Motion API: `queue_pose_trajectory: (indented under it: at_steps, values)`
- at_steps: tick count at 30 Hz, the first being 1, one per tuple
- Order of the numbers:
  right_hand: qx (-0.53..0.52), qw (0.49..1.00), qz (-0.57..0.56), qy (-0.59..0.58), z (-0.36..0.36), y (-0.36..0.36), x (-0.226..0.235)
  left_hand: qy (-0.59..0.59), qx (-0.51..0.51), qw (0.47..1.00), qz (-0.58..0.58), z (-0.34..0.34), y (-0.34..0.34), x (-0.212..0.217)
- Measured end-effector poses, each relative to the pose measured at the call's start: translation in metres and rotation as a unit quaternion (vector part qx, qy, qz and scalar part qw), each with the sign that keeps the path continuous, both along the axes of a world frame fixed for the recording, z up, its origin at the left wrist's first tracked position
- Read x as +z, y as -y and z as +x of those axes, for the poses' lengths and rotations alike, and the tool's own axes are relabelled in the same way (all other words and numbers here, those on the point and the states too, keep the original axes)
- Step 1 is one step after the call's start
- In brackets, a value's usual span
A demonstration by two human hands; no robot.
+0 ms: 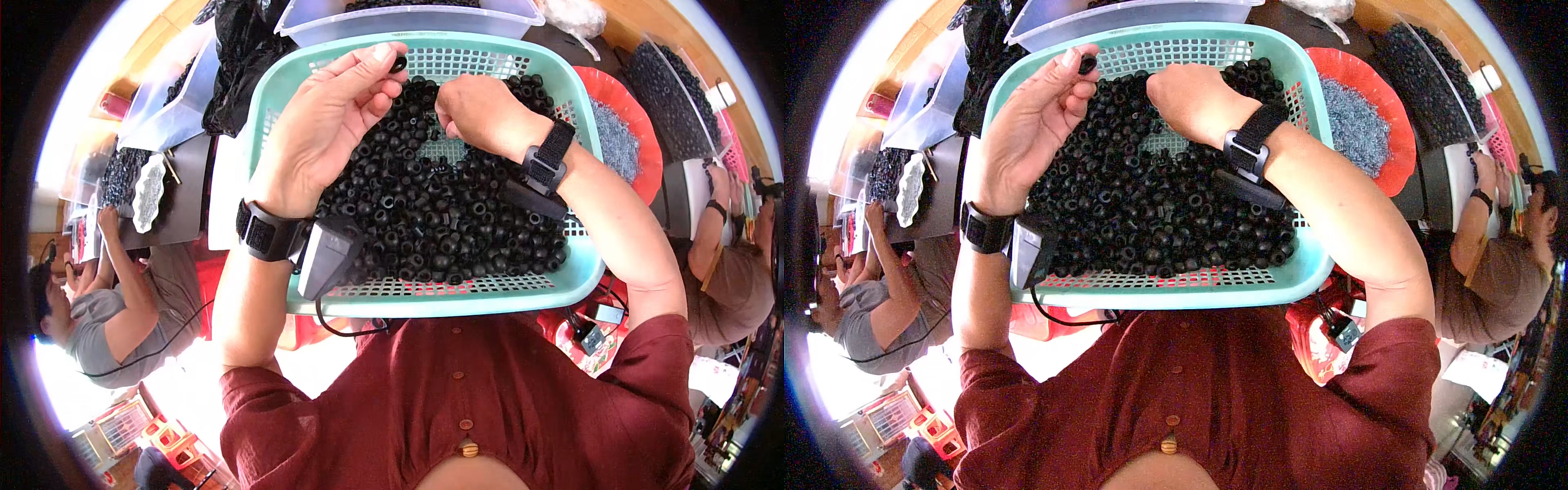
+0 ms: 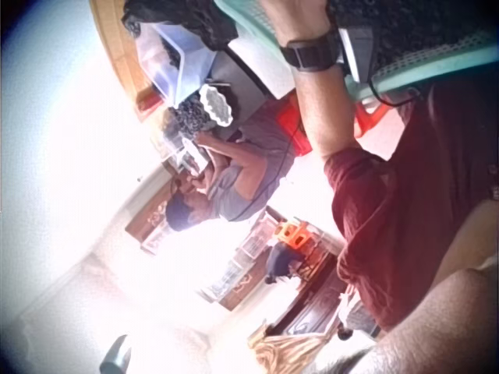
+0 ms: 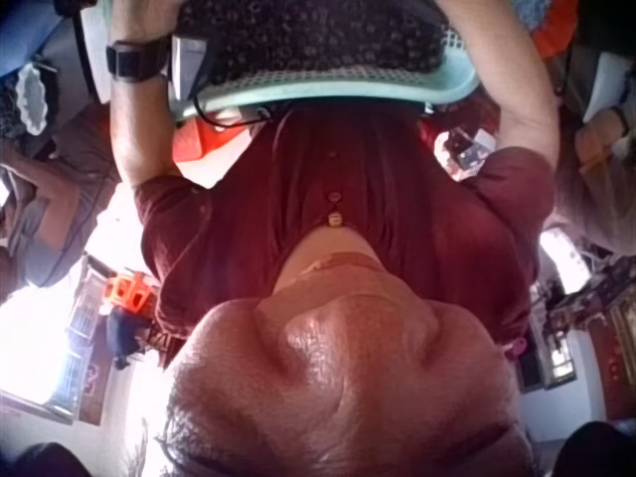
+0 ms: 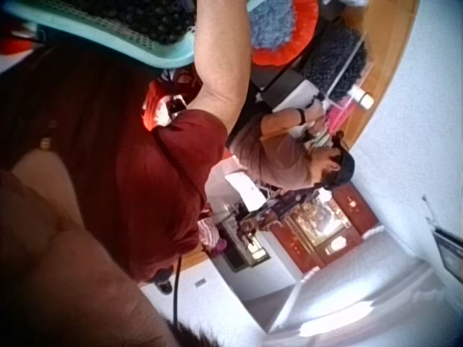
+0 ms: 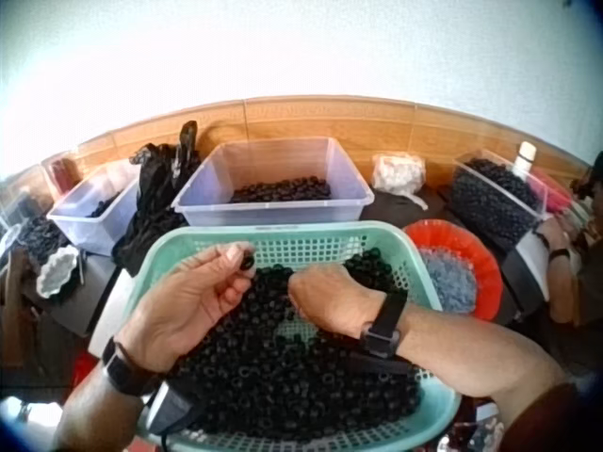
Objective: Inspecting and sorting small black rubber rings at a workstation in a manufacturing environment.
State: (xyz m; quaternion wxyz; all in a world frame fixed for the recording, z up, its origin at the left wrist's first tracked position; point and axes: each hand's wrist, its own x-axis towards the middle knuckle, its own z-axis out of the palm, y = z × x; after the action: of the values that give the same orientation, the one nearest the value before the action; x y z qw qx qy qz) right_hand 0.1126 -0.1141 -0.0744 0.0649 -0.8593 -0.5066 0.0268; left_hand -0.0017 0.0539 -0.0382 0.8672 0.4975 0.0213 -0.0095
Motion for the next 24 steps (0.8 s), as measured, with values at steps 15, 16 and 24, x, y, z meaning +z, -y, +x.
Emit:
queue_pose_trajectory:
  at_steps: [15, 16, 24]
  values:
    - [-0.048, 0.998, 0.026, -0.015, 0.009, 0.013, 0.008, 0.003, -0.001, 1.0, 0.003, -0.001, 0.0, 0.0]
    - [-0.047, 0.998, 0.025, -0.018, 0.007, 0.013, 0.011, 0.001, -0.006, 1.0, 0.015, -0.001, -0.001, 0.0]
    - [0.102, 0.976, 0.025, -0.192, -0.011, 0.008, 0.011, 0.016, 0.023, 1.0, 0.011, -0.001, 0.002, -0.002]
